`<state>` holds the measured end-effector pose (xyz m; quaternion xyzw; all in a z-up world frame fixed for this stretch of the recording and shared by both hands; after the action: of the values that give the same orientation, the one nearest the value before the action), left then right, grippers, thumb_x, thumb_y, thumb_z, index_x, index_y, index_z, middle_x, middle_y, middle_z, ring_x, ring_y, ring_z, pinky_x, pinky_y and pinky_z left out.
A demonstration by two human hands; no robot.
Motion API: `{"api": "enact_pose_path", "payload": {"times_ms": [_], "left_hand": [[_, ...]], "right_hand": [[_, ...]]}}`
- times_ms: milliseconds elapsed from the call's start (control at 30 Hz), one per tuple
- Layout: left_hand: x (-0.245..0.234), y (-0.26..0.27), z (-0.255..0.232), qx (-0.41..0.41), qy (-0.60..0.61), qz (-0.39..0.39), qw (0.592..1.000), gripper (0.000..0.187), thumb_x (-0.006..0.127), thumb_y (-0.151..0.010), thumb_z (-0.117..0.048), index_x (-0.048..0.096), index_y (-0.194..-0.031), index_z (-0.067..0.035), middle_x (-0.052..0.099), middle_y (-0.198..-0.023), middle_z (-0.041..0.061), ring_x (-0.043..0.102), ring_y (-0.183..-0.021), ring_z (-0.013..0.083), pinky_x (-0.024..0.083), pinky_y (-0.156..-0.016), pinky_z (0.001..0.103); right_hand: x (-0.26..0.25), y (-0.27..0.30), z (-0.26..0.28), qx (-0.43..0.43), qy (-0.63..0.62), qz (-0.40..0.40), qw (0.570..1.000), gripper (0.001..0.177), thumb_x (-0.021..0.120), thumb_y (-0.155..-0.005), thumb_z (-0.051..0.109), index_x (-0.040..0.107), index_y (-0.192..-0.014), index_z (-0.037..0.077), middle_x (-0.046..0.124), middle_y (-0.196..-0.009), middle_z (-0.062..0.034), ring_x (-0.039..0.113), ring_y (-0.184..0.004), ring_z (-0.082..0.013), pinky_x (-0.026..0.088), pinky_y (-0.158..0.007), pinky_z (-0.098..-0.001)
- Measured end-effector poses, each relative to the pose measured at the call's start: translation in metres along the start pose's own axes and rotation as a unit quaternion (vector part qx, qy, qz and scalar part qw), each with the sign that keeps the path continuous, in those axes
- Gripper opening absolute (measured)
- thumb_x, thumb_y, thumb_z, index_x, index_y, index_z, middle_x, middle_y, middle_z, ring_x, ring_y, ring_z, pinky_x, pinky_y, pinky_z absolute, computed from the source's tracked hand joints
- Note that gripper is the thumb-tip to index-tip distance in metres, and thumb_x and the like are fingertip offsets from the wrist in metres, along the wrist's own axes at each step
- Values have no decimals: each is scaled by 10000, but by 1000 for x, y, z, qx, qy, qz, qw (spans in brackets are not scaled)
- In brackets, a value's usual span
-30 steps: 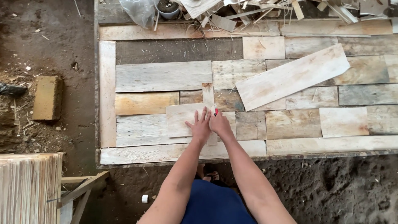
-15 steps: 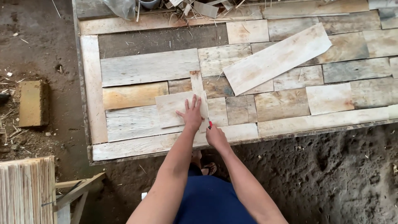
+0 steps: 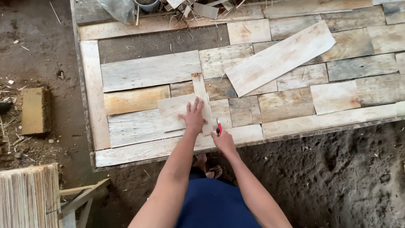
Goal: The person is sorting through a pile of wood scraps and trimming them to size using a utility knife.
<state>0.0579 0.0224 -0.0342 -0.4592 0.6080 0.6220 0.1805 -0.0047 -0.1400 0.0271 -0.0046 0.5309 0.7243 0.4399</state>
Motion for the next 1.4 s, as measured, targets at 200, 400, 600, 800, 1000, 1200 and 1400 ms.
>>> {"api": "enact_pose_path", "payload": {"times_ms": [200,400,600,800,1000,1200,1400], "left_hand": [[-4,10,7,39,-7,-34,999,1026,808,-810,-488,202,-1625,-342,52,-1722,-101,194,-1527,319,345,-1049,828],[-23,4,32,120,27,-269,955,883,783,-819,-524,392,-1553,-225,347,-1565,33,393,-1340,283,438,-975,582],[-39,-17,43,131,27,-257,957,885,772,-816,-524,391,-1537,-180,300,-1584,50,320,-1419,284,351,-1085,554],[-30,-44,38,143,-30,-172,974,985,826,-769,-493,338,-1564,-178,289,-1566,59,268,-1449,281,294,-1142,546],[-30,-57,29,143,-64,-135,978,898,883,-710,-463,398,-1417,-195,379,-1375,44,352,-1338,261,329,-1078,528],[-57,-60,19,147,-25,-103,983,596,854,-791,-399,553,-1251,-169,445,-1260,49,466,-1273,262,383,-1095,524],[-58,-69,16,197,110,-99,969,170,636,-964,-256,697,-1108,-191,675,-1062,84,711,-1044,332,575,-900,474]], "right_hand": [[11,-7,27,-86,-6,-79,993,612,768,-874,345,439,-1237,-23,597,-1182,-275,661,-1127,-461,598,-888,-560],[18,-23,34,-109,15,-68,992,654,763,-854,254,388,-1271,-81,483,-1301,-287,582,-1207,-537,565,-963,-620],[7,-53,-5,-109,-18,-128,986,771,817,-709,376,447,-1259,-19,506,-1256,-239,592,-1200,-523,533,-1001,-610],[-70,-41,-18,-60,-72,-236,967,770,778,-734,305,433,-1302,-83,488,-1295,-320,540,-1248,-562,483,-1050,-641],[-105,-70,-78,2,-68,-305,950,643,690,-890,346,410,-1342,-16,449,-1331,-248,542,-1271,-481,499,-1038,-572],[-113,-99,-98,-5,-15,-324,946,446,595,-1006,325,435,-1323,56,449,-1292,-160,548,-1259,-413,510,-1028,-507],[-139,-68,-42,-63,-9,-333,941,452,703,-943,249,515,-1306,58,461,-1291,-166,507,-1254,-409,471,-1022,-516]]}}
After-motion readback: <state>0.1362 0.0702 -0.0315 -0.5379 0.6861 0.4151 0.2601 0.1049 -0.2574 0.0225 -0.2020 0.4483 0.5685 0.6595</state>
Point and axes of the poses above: each hand's wrist, its own y-axis away from the middle knuckle, its own x-axis out of the palm, z = x × y, the point moved 7 cm from there along -y, towards the middle knuckle
